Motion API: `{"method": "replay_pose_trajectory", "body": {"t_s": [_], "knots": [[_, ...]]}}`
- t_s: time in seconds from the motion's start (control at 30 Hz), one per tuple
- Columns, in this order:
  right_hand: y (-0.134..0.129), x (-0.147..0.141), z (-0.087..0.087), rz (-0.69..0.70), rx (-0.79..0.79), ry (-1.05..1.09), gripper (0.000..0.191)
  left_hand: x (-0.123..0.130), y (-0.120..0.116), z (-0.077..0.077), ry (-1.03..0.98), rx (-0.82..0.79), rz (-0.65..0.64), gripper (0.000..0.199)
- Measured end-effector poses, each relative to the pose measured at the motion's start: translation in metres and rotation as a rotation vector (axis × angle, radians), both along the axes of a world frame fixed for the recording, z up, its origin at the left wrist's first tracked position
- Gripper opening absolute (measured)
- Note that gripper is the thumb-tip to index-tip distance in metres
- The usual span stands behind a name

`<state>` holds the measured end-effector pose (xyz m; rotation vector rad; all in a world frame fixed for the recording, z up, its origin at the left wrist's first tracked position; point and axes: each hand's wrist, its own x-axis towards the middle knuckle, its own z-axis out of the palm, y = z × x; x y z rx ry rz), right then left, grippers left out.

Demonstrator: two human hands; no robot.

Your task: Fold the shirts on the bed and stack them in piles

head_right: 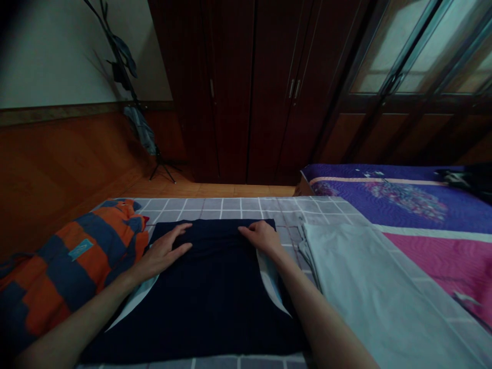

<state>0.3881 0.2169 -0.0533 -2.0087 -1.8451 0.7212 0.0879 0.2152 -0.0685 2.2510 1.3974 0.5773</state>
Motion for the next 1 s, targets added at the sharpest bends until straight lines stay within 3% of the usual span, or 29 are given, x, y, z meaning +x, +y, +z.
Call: {"method": "replay_pose_trajectory", "body": {"t_s": [0.1,0.23,0.3,0.5,0.63,0.8,1.0], "knots": [[-0.002,-0.012,-0.006,-0.005,0.079,-0.075,0.025,0.004,-0.002,0.000,-0.040,-0.001,-0.093,0.047],[-0.004,-0.016,-0.011,0.023,0.197,-0.115,0.029,-0.001,0.001,-0.001,-0.024,-0.013,-0.084,0.044],[-0.005,-0.016,-0.013,0.020,0.237,-0.157,0.030,-0.002,0.003,-0.007,0.053,0.032,-0.047,0.046],[-0.012,-0.018,-0.016,0.037,0.295,-0.331,0.033,-0.002,0.001,-0.032,0.325,0.211,-0.094,0.047],[-0.014,-0.016,-0.014,0.071,0.303,-0.406,0.035,-0.005,0.000,-0.034,0.363,0.227,-0.123,0.051],[-0.014,-0.006,-0.002,0.036,0.284,-0.460,0.037,0.003,-0.017,-0.010,0.280,0.355,-0.135,0.057],[-0.033,0.003,0.040,-0.030,0.289,-0.469,0.040,0.020,-0.093,0.035,0.267,0.230,-0.536,0.041]]}}
